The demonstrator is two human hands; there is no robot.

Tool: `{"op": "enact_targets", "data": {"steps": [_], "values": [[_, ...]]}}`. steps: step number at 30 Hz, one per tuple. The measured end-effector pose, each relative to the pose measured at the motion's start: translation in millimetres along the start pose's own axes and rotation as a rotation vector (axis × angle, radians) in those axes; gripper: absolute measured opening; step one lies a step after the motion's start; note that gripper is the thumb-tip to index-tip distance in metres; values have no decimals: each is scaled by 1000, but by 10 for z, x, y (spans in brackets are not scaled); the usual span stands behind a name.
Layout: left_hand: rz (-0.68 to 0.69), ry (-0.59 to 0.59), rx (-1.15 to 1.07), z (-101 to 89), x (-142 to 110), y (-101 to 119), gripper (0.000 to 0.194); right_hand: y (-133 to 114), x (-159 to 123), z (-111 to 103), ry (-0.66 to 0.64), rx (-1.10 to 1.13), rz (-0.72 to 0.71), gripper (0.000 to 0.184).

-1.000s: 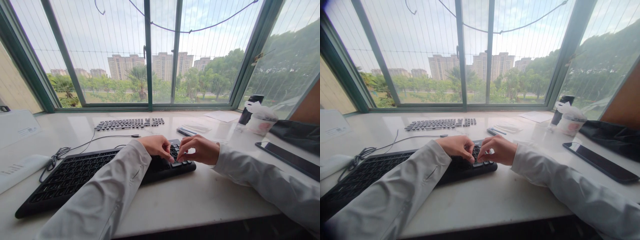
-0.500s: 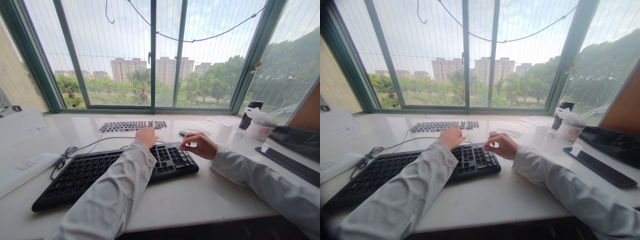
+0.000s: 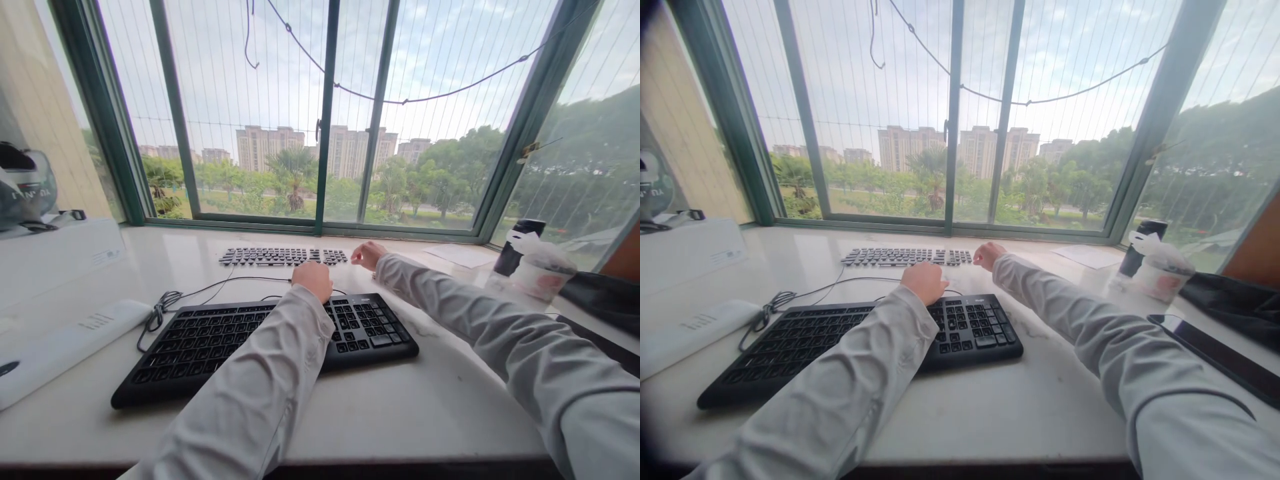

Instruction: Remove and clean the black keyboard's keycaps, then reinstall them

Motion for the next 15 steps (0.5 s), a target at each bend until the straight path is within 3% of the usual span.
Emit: {"op": "enact_targets", "data": {"steps": [6,15], "values": [[18,7,-26,-68,-16,9,37,145,350,301,-31,-50,68,24],[38,35,-48,-111,-29,33,35,165,480,483,-35,-70,67,24]]}}
Point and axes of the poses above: each hand's wrist, its own x-axis towards the middle knuckle, its own z-axis out of the palm, y = z × x, the point moved 5 cm from there along x, towards the middle knuckle, and after that the axes turned 6 degrees about y, right-handed, at the moved point
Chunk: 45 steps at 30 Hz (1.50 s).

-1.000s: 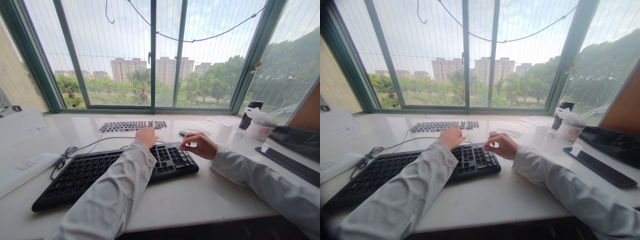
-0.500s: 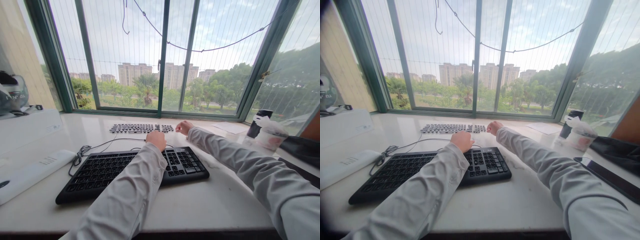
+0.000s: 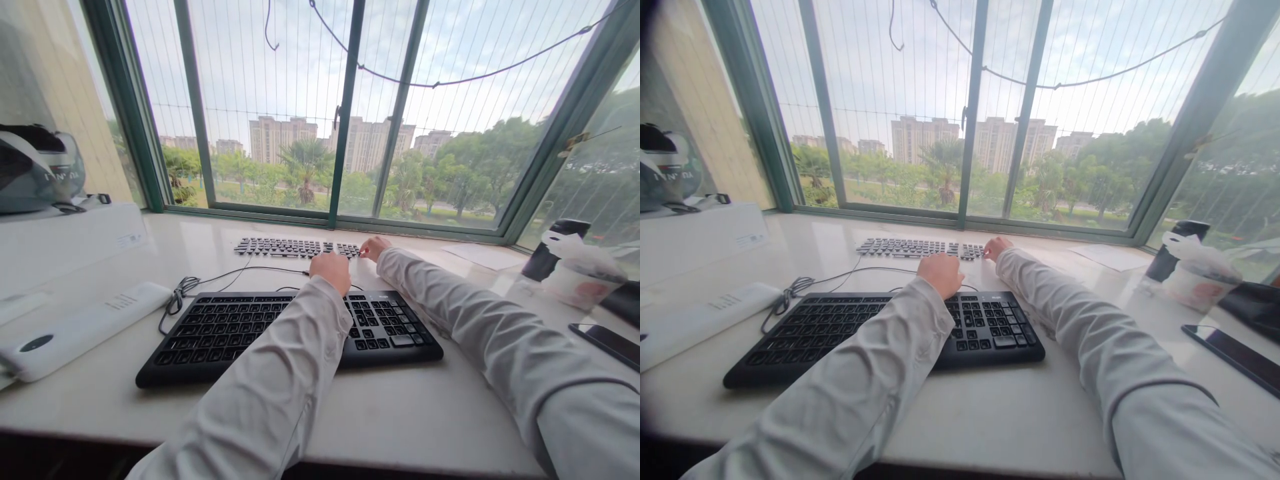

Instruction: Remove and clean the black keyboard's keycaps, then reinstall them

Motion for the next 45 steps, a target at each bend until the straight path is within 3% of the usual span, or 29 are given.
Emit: {"op": "enact_targets", "data": {"steps": [6,12,16,24,29,34,39,43,45], "values": [[7,4,18,10,6,-7,35,-35,8,-23,9,-5,-16,20],[3,-6,30,20,11,-5,35,-79,-184,-305,65,72,-90,20],[1,-1,39,34,15,-3,36,-80,-516,-594,124,128,-129,20],[0,0,81,88,24,-23,37,-214,-1529,-1172,237,322,-223,21],[26,9,88,105,15,-27,37,-219,-1849,-1151,225,429,-208,23],[27,11,83,111,15,-22,37,-210,-1936,-1030,203,472,-225,26],[26,51,39,102,27,13,39,-257,-2000,-1040,218,558,-245,25],[102,70,-127,75,29,108,43,-331,-2049,-1052,221,592,-261,25],[193,-1,-301,75,21,197,46,-369,-2068,-1037,208,597,-264,25]]}}
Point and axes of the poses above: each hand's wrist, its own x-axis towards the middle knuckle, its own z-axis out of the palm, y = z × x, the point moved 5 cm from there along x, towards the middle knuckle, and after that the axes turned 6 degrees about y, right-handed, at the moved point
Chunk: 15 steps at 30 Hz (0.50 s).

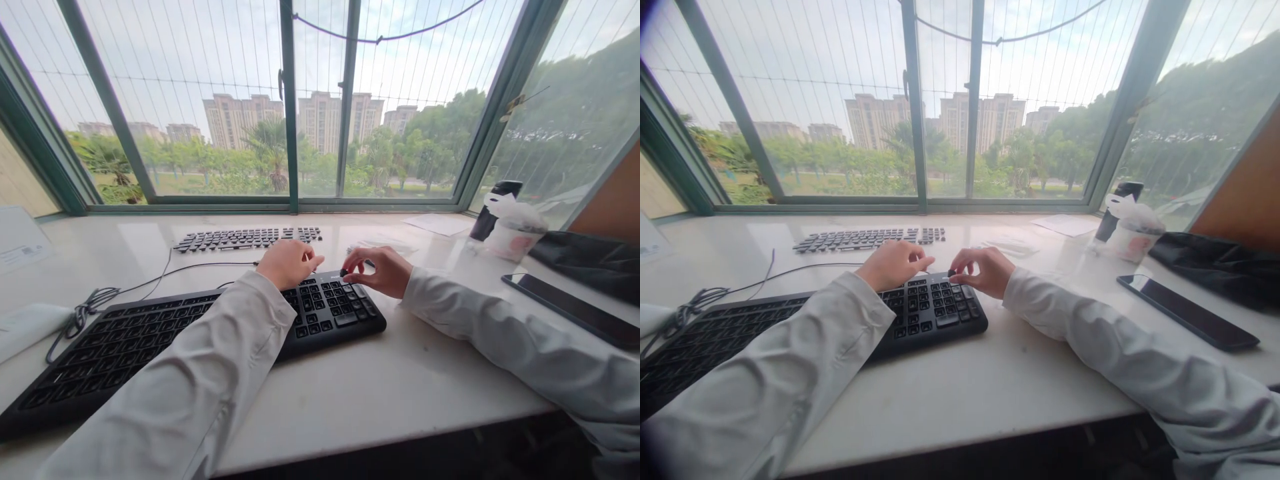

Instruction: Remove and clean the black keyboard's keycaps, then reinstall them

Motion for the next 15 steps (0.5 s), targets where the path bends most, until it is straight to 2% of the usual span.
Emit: {"op": "enact_targets", "data": {"steps": [3,5,9,15], "values": [[87,-203,-307,66,-14,126,50,-35,-16,51,-28,25,1,26],[104,-317,-435,95,-36,176,50,-51,-22,71,-49,51,9,27],[69,-468,-525,131,-79,184,52,-61,-32,79,-101,96,43,29],[23,-576,-543,164,-115,168,52,-58,-38,107,-240,163,38,33]]}}
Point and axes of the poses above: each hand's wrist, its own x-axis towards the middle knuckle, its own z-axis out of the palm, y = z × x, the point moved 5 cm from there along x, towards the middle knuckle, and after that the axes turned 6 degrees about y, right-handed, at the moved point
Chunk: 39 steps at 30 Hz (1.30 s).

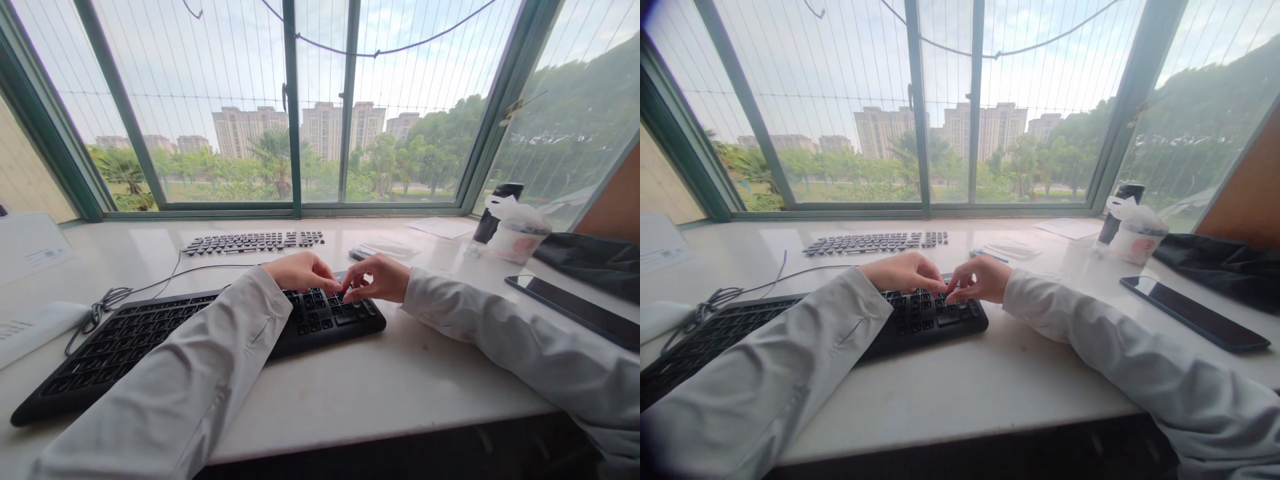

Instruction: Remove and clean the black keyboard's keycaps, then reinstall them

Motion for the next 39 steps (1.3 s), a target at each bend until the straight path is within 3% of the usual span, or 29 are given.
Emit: {"op": "enact_targets", "data": {"steps": [7,12,22,39], "values": [[36,-78,94,102,24,-20,45,-19,-25,40,-113,-31,-8,31],[116,-61,137,136,30,48,39,14,-25,61,-139,-30,9,33],[121,-13,87,148,68,14,42,-59,-40,16,-254,-3,6,26],[114,-19,142,129,50,31,46,-161,-61,-10,-236,-52,44,24]]}}
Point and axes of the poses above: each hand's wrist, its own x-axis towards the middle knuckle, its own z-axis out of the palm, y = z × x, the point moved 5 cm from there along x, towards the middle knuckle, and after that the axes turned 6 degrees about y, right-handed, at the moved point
